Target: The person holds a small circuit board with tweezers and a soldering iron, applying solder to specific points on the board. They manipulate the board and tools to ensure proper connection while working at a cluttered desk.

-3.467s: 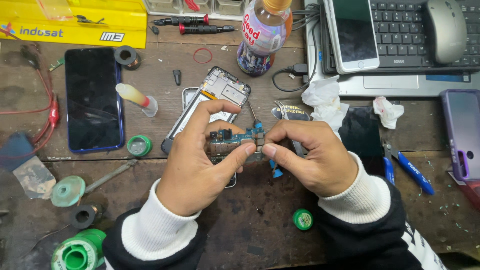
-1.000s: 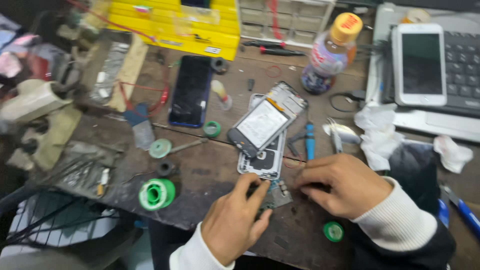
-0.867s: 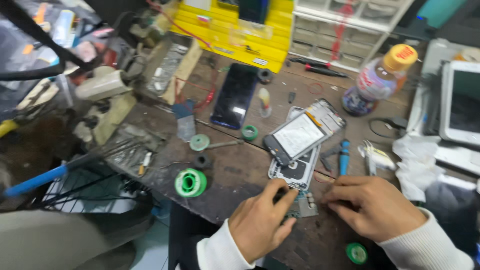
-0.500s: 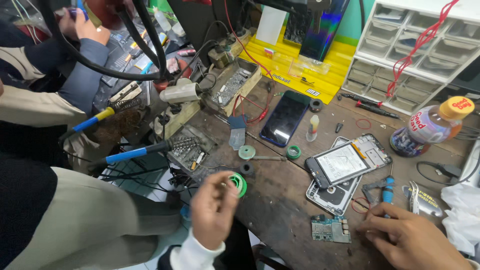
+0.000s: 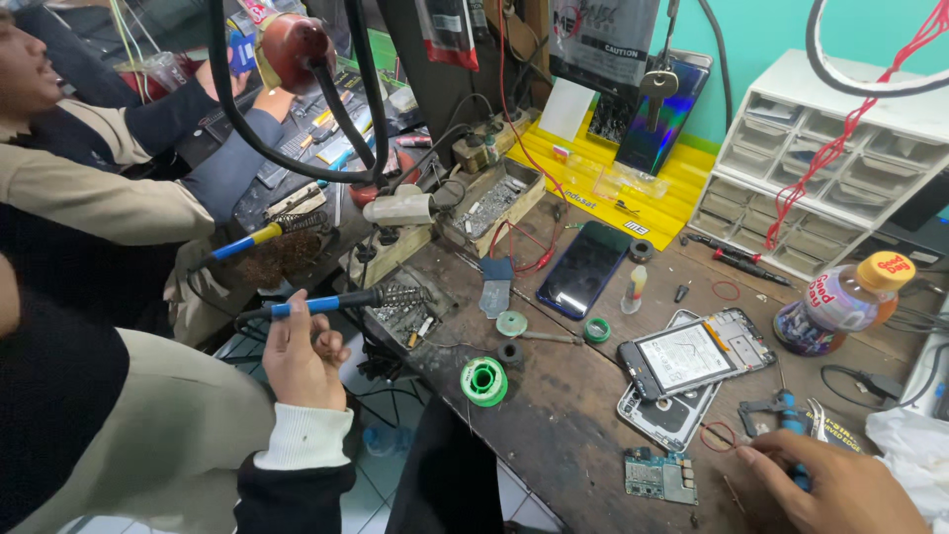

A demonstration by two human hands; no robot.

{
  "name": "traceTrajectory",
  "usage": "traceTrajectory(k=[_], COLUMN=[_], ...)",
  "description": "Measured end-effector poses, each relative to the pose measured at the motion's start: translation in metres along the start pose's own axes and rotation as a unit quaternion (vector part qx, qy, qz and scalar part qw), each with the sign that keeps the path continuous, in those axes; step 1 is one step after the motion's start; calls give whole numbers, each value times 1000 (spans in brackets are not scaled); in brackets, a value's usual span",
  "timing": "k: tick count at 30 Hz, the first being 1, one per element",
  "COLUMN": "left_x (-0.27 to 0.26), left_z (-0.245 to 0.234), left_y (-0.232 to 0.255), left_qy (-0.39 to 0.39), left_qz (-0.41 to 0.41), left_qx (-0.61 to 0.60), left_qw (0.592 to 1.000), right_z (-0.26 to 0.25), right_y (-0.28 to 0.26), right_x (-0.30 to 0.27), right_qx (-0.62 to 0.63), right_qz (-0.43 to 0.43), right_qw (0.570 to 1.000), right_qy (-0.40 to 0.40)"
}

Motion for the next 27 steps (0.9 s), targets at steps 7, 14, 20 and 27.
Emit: traceTrajectory(k=[7,14,20,27], left_x=[12,13,18,-69], left_z=[-10,-12,-26,-13], left_y=[2,3,31,42], left_qy=[-27,-57,-28,-171], left_qz=[33,50,151,539], left_qx=[37,58,-5,114], left_qw=[998,995,988,817], right_z=[-16,-12,-16,-16], right_y=[-1,-1,0,6], right_x=[-10,-8,-9,-23], right_qx=[40,36,36,156], right_qz=[6,2,6,-41], right_qw=[999,999,999,922], right_qy=[-34,-13,-10,351])
Point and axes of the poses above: each hand's wrist, its own x-axis towards the middle knuckle, its own z-axis out of the palm, y = z × x, the point moved 4 cm from there along x, towards the middle knuckle, and after that the axes turned 14 degrees about -x, right-handed, at the moved point
